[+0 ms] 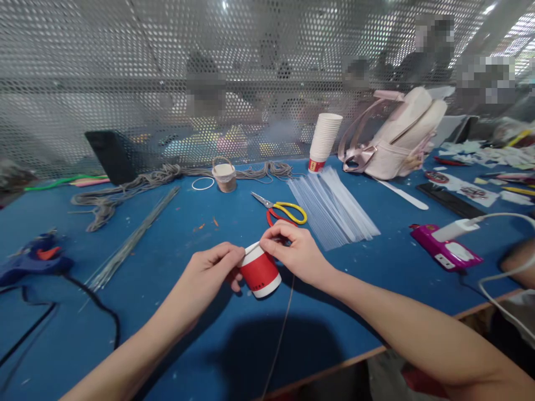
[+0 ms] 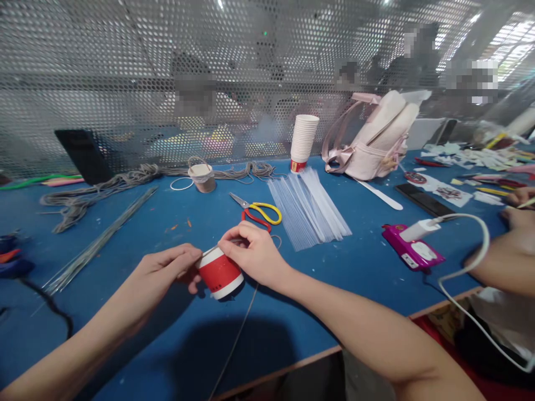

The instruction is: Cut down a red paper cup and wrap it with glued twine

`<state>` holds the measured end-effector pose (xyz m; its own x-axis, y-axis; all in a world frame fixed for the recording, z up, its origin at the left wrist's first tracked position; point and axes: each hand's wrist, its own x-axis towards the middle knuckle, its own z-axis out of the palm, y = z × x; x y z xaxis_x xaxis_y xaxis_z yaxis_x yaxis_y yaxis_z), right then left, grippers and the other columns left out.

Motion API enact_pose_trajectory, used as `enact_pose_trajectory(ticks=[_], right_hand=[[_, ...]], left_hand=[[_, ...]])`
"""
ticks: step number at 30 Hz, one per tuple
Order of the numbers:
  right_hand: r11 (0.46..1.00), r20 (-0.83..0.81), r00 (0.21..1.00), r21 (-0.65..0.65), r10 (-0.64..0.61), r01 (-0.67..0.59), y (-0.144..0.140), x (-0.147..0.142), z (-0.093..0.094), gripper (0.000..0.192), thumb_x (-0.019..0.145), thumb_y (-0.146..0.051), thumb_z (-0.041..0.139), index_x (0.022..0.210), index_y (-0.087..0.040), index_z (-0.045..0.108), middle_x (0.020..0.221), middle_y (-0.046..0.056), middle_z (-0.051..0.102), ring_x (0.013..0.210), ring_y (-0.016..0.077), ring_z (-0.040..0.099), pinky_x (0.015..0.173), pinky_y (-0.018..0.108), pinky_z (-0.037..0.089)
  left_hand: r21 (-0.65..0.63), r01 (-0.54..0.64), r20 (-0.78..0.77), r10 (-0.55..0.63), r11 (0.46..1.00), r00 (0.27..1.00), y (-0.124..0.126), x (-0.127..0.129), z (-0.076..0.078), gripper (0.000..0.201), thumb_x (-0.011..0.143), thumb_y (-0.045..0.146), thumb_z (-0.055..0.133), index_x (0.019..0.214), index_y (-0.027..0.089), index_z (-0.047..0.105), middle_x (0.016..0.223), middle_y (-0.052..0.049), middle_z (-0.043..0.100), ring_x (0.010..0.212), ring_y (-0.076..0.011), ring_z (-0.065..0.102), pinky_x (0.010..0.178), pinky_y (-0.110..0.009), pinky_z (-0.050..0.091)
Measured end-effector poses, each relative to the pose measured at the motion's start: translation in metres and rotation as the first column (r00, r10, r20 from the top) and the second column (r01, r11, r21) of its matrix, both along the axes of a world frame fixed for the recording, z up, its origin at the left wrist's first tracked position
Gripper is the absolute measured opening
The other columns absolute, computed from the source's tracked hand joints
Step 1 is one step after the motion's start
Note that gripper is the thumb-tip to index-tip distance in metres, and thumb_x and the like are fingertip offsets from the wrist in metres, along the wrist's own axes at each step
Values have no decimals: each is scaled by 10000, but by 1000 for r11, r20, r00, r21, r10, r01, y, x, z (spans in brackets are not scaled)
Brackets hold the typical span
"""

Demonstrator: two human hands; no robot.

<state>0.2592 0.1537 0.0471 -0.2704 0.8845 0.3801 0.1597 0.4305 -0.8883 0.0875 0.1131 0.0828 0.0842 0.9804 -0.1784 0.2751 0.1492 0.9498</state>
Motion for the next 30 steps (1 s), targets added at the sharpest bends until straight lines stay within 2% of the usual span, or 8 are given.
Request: enact_pose_trajectory(ticks=[6, 16, 30], right_hand=[[1000, -6, 1000, -7, -8, 8, -1, 0, 1, 86, 798, -212, 609, 724, -174, 630, 700, -9, 572, 621, 104, 513, 571, 230, 431], [999, -24, 1000, -46, -1, 0, 0, -1, 0, 116, 790, -239, 612, 699, -167, 607, 677, -15, 547, 604, 102, 494, 564, 233, 426], [995, -30, 1000, -99, 2, -5, -1, -1, 0, 116, 781, -240, 625, 701, -157, 614, 680, -19, 544, 606, 95, 478, 574, 226, 402]], left_hand=[[-8, -6, 8, 6, 1000, 1000, 1, 0, 0, 191, 724, 361, 626, 663, 186, 672, 557, 19, 589, 514, -125, 515, 505, -233, 431], [30, 3, -56, -1, 1000, 998, 1, -3, -2, 277, 791, 381, 563, 613, 179, 624, 544, 18, 553, 507, -129, 520, 526, -247, 428], [58, 22, -30, -21, 998, 999, 2, -6, -7, 260, 801, 343, 563, 602, 186, 615, 595, 36, 528, 520, -104, 506, 505, -213, 424]])
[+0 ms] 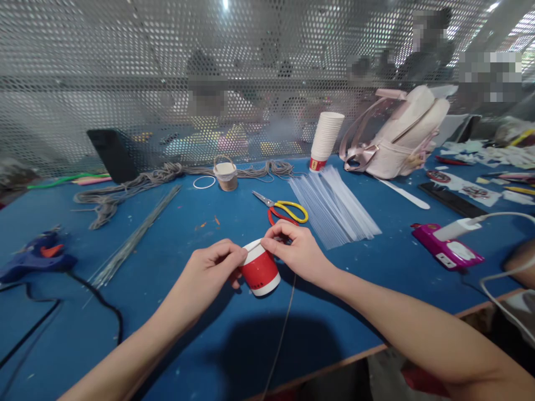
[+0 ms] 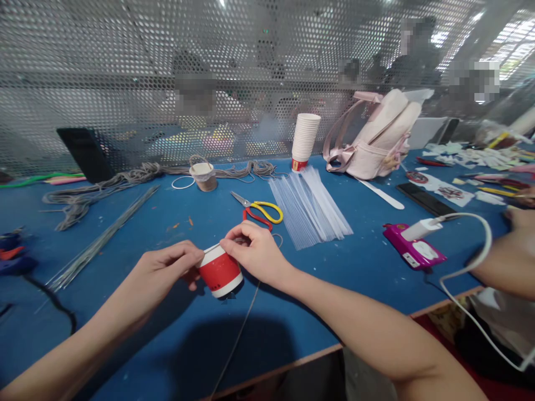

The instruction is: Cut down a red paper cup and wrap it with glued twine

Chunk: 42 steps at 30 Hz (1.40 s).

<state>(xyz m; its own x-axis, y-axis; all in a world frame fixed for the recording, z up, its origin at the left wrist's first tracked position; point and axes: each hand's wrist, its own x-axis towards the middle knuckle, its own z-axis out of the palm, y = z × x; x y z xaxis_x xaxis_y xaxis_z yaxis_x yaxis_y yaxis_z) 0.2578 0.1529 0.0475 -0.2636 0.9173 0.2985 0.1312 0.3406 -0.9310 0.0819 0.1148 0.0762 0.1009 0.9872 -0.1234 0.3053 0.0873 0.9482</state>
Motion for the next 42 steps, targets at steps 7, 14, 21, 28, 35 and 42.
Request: enact_pose_trajectory(ticks=[7, 14, 21, 28, 35, 42], right_hand=[[1000, -8, 1000, -18, 11, -11, 1, 0, 0, 113, 773, -242, 625, 696, -162, 609, 672, -20, 542, 598, 94, 476, 570, 227, 402], [1000, 1, 1000, -25, 6, -6, 1, 0, 1, 113, 767, -247, 625, 692, -164, 608, 666, -22, 539, 588, 93, 470, 564, 229, 400], [1000, 8, 1000, -17, 3, -2, 1, 0, 1, 107, 768, -248, 622, 699, -167, 616, 669, -20, 548, 602, 97, 483, 575, 232, 406], [1000, 3, 1000, -18, -3, 3, 2, 0, 0, 92, 766, -237, 622, 706, -169, 621, 666, -22, 554, 609, 98, 496, 576, 226, 413], [1000, 8, 1000, -17, -6, 6, 1, 0, 0, 90, 768, -241, 615, 714, -169, 624, 670, -20, 567, 611, 99, 504, 576, 226, 419], [1000, 7, 1000, -19, 1, -1, 1, 0, 0, 99, 774, -246, 611, 711, -171, 618, 688, -12, 575, 614, 100, 506, 581, 229, 427]], left_hand=[[3, 0, 2, 0, 1000, 1000, 1, 2, 2, 262, 793, 347, 571, 596, 181, 619, 577, 34, 532, 513, -106, 509, 500, -213, 425], [-1, 15, -7, -15, 1000, 1000, 1, -1, 0, 269, 800, 356, 566, 601, 183, 615, 577, 36, 533, 512, -105, 509, 511, -217, 417], [-2, 13, -5, -13, 1000, 1000, 1, -2, 0, 260, 795, 346, 570, 600, 180, 615, 579, 28, 533, 509, -112, 509, 520, -234, 415], [-8, 14, 2, -14, 1000, 1000, 1, -2, -1, 257, 795, 352, 569, 611, 181, 624, 572, 27, 535, 508, -110, 506, 509, -226, 421], [-4, 4, 6, -4, 1000, 1000, 1, 0, 0, 256, 787, 355, 576, 610, 178, 632, 569, 24, 537, 512, -110, 505, 495, -214, 435], [-5, -26, 12, 26, 1000, 1000, 0, 3, 4, 239, 761, 350, 591, 595, 183, 633, 551, 25, 540, 506, -115, 503, 479, -211, 440]])
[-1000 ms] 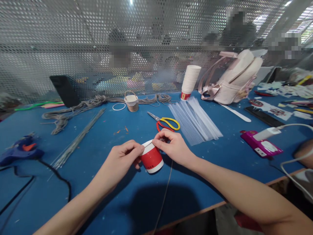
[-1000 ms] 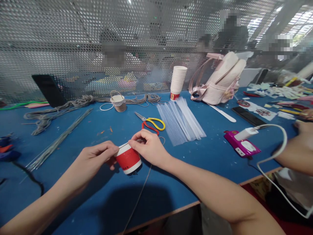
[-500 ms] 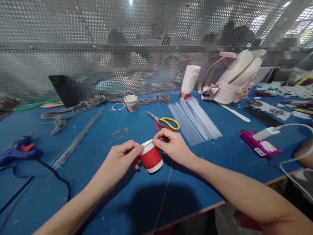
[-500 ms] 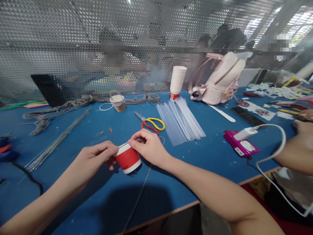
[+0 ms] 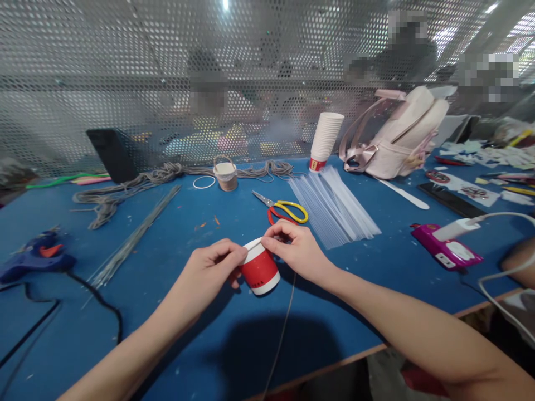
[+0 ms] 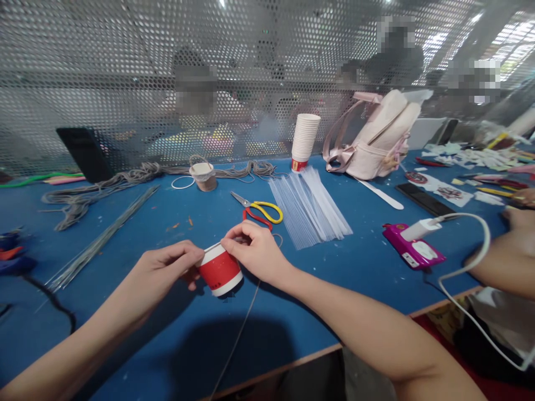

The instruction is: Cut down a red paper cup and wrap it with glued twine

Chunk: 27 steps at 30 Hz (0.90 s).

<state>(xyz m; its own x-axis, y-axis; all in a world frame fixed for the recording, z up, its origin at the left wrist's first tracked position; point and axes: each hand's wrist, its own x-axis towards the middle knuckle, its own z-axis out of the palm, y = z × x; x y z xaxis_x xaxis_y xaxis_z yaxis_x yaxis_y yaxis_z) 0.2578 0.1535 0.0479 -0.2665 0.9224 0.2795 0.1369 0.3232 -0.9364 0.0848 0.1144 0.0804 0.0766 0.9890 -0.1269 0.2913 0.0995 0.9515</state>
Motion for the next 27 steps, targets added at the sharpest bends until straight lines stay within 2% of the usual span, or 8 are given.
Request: enact_pose_trajectory(ticks=[17, 22, 27], right_hand=[[1000, -9, 1000, -8, -6, 6, 1, 0, -1, 99, 768, -252, 615, 717, -167, 626, 665, -17, 575, 602, 100, 504, 578, 231, 424], [999, -21, 1000, -31, -22, 22, 3, 1, -1, 113, 761, -277, 634, 734, -168, 648, 681, -8, 605, 609, 105, 510, 580, 235, 428], [1000, -15, 1000, -1, -8, 8, 2, 3, 2, 119, 780, -271, 630, 775, -162, 678, 724, 6, 616, 620, 106, 515, 590, 243, 428]], left_hand=[[6, -5, -9, 5, 1000, 1000, 1, -1, -1, 243, 761, 366, 589, 608, 184, 637, 552, 19, 542, 502, -124, 501, 484, -228, 435], [89, -2, -105, 12, 996, 994, 3, -6, -6, 264, 789, 392, 570, 624, 196, 632, 567, 18, 550, 517, -136, 514, 529, -252, 413], [183, -12, -204, 49, 983, 978, 4, -6, -2, 264, 789, 368, 557, 589, 213, 632, 553, 23, 546, 530, -143, 514, 559, -258, 384]])
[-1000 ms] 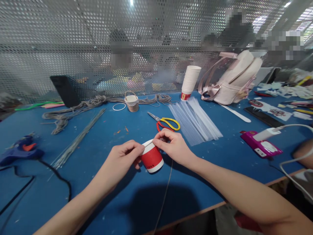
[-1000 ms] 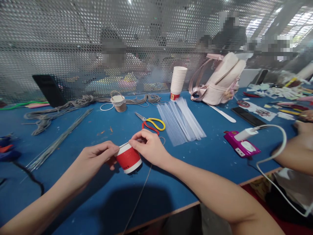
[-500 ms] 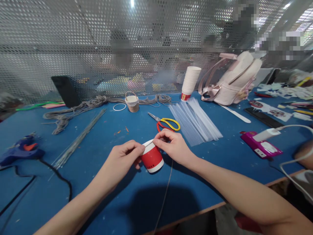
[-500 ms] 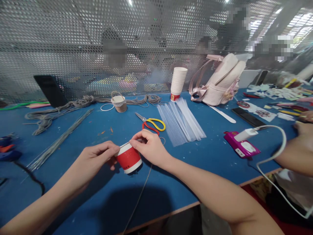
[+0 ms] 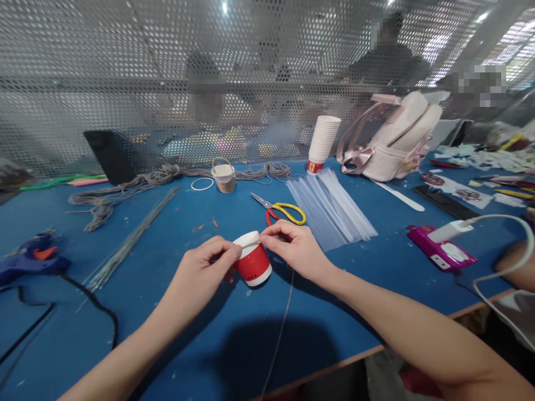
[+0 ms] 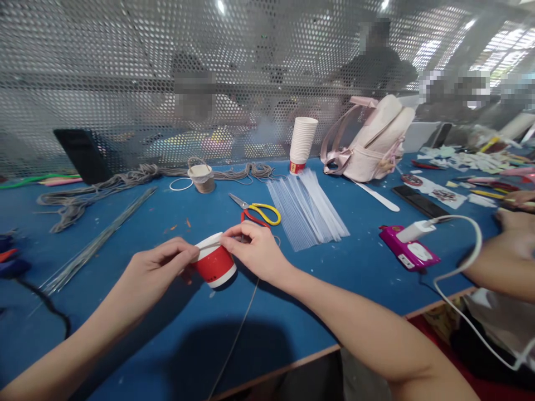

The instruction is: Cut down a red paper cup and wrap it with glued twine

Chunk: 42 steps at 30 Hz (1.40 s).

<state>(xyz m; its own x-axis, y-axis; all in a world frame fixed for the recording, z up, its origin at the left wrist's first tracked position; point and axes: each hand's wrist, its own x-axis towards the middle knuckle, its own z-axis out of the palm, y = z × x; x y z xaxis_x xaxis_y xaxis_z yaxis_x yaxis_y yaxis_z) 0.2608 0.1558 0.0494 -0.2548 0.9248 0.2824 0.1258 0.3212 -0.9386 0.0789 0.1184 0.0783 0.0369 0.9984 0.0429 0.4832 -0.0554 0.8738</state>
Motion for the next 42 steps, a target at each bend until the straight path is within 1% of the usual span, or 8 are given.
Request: enact_pose_trajectory(ticks=[6, 13, 17, 23, 29, 34, 37, 42], right_hand=[[997, 74, 997, 72, 15, -21, -4, 2, 5, 86, 780, -239, 646, 759, -171, 694, 709, -2, 592, 616, 105, 501, 587, 245, 415], [997, 50, 999, 79, -4, 0, -4, 2, 8, 110, 796, -249, 614, 737, -175, 671, 700, -5, 584, 617, 106, 500, 582, 238, 415], [999, 54, 997, 5, 53, -54, -3, 2, 7, 124, 790, -268, 617, 731, -169, 664, 684, -12, 593, 598, 100, 498, 574, 237, 412], [982, -1, 988, -106, 155, -155, -2, 3, 7, 81, 762, -239, 644, 725, -167, 652, 668, -22, 611, 582, 91, 511, 580, 230, 428], [907, -79, 917, -133, 392, -399, -5, 10, 12, 45, 748, -198, 686, 726, -161, 674, 727, -19, 612, 655, 94, 543, 639, 232, 441], [793, -167, 810, -169, 563, -586, 0, 20, 21, 39, 731, -176, 703, 710, -159, 675, 714, -22, 617, 661, 90, 543, 652, 234, 439], [798, -196, 822, -204, 534, -567, 3, 22, 24, 40, 721, -152, 697, 693, -156, 668, 682, -30, 615, 600, 70, 524, 591, 209, 421], [850, -215, 911, -335, 351, -407, 11, 18, 18, 95, 721, -212, 696, 695, -149, 630, 602, -44, 600, 468, 48, 503, 464, 176, 373]], left_hand=[[51, 1, -68, 2, 999, 998, 0, -1, 4, 277, 791, 370, 550, 576, 221, 642, 566, 22, 550, 545, -145, 499, 558, -253, 363], [90, -6, -79, 13, 996, 997, 1, 0, 5, 269, 778, 382, 570, 581, 220, 654, 597, 19, 562, 560, -140, 515, 572, -251, 378], [-42, -67, 87, 71, 997, 994, 3, 0, 2, 340, 792, 448, 551, 576, 199, 634, 603, -2, 591, 555, -156, 556, 587, -270, 447], [-236, -62, 415, 158, 970, 896, 11, -4, -3, 322, 748, 437, 621, 781, 126, 697, 726, -76, 677, 625, -188, 615, 624, -332, 539], [-312, -60, 492, 215, 948, 844, 13, -4, 0, 168, 689, 279, 688, 730, 116, 684, 652, -45, 654, 563, -142, 605, 553, -255, 517], [-363, -99, 529, 292, 926, 796, 16, -4, 1, 90, 725, 205, 655, 709, 121, 686, 594, -30, 635, 519, -115, 589, 497, -213, 504], [-370, -93, 531, 293, 924, 795, 16, -4, 2, 91, 733, 185, 646, 701, 114, 692, 609, -40, 646, 522, -107, 593, 507, -201, 509], [-372, -53, 514, 253, 927, 820, 17, -6, -1, 143, 664, 202, 718, 765, 101, 706, 601, -52, 664, 509, -117, 590, 502, -219, 510]])
